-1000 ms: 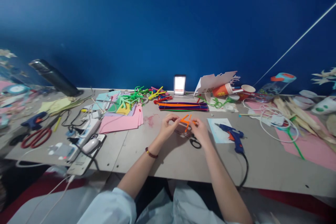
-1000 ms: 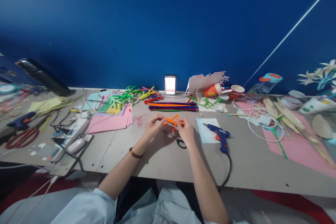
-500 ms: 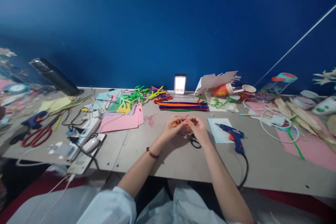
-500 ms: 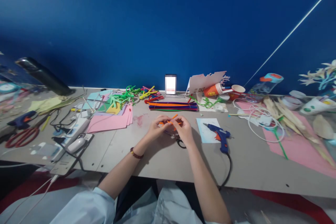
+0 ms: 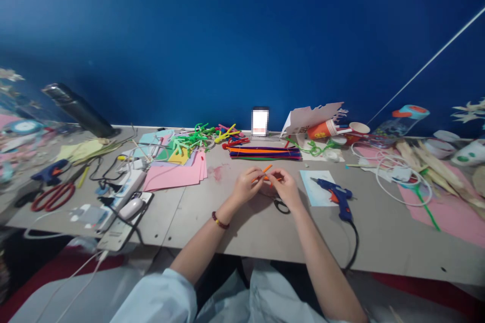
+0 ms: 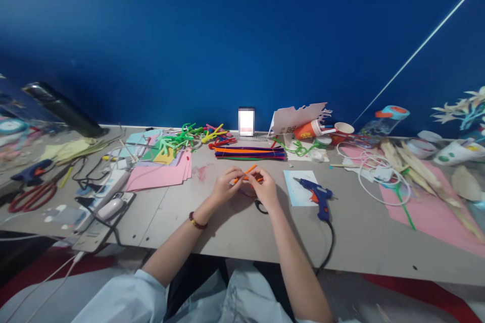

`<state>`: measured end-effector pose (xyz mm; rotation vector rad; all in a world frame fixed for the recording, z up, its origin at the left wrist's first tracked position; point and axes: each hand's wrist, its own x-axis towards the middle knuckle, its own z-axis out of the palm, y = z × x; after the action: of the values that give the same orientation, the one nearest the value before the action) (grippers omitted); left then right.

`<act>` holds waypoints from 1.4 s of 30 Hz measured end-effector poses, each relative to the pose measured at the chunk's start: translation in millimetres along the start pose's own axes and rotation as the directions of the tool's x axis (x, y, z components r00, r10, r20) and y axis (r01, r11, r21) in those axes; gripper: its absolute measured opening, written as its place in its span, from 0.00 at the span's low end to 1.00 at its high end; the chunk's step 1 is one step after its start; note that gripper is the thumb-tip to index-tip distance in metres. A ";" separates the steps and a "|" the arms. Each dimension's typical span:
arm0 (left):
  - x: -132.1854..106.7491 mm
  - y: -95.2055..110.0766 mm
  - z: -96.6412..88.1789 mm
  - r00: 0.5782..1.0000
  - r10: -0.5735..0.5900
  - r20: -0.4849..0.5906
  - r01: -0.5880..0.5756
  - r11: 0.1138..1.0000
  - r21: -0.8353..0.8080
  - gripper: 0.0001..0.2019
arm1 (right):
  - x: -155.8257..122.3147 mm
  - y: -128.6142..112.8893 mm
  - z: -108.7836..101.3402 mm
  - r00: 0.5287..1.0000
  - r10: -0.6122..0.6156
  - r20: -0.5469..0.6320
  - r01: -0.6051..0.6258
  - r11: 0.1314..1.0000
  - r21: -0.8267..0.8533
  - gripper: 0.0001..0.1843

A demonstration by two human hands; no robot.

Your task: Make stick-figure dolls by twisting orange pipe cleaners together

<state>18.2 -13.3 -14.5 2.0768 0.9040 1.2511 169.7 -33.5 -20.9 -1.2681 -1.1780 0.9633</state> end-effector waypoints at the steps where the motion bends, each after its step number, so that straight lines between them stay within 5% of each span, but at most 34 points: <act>1: -0.4 -0.6 0.9 1.000 0.004 -0.021 -0.004 1.000 0.014 0.08 | -0.5 -1.3 0.0 1.000 -0.009 0.000 0.009 1.000 -0.009 0.15; 7: 6.0 -8.4 -4.4 0.943 -0.155 -0.295 0.162 0.987 -0.003 0.06 | 1.9 -2.6 -8.1 0.993 -0.007 -0.118 0.005 1.000 -0.017 0.12; 10: 11.8 -21.8 -18.0 0.807 -0.348 -0.476 0.316 0.937 -0.150 0.08 | 6.8 7.1 -18.8 0.976 -0.092 -0.197 0.041 0.967 -0.251 0.11; 12: 13.9 -33.7 -29.7 0.672 -0.476 -0.568 0.389 0.879 -0.275 0.10 | 9.1 15.4 -25.7 0.977 -0.139 -0.160 0.055 0.894 -0.444 0.12; 14: 14.2 -44.9 -41.4 0.611 -0.517 -0.599 0.470 0.846 -0.251 0.14 | 10.0 23.2 -30.6 0.986 -0.148 -0.073 0.080 0.816 -0.573 0.14; 18: 11.8 -57.4 -57.0 0.733 -0.367 -0.573 0.513 0.851 0.111 0.13 | 10.7 31.2 -33.8 0.989 -0.145 0.005 0.112 0.745 -0.657 0.09; 22: 10.0 -58.0 -57.0 0.819 -0.329 -0.470 0.515 0.783 0.349 0.08 | 11.8 21.1 -31.9 0.996 -0.074 -0.053 0.044 0.899 -0.436 0.09; 26: 9.2 -58.2 -51.4 0.832 -0.353 -0.429 0.539 0.699 0.470 0.17 | 9.2 0.1 -26.7 0.976 -0.166 -0.139 0.134 0.968 -0.214 0.12; 31: 8.2 -59.1 -49.2 0.871 -0.252 -0.422 0.453 0.745 0.489 0.09 | 3.7 -11.5 -19.5 0.965 -0.206 -0.163 0.182 0.972 -0.150 0.12; 36: 8.1 -53.9 -46.7 0.880 -0.255 -0.400 0.429 0.788 0.442 0.17 | 2.3 -10.3 -16.6 0.973 -0.172 -0.155 0.145 0.975 -0.171 0.14; 40: 8.8 -48.0 -43.6 0.871 -0.250 -0.422 0.420 0.824 0.379 0.07 | 3.3 -7.8 -16.3 0.967 -0.200 -0.160 0.171 0.969 -0.180 0.13; 42: 9.3 -44.5 -41.7 0.884 -0.254 -0.393 0.398 0.849 0.346 0.09 | 4.0 -5.1 -16.3 0.967 -0.202 -0.157 0.175 0.969 -0.173 0.13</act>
<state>-28.0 26.3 -24.8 1.9109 1.7457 1.3218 186.0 -33.0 -14.3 -1.3097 -1.2310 0.6157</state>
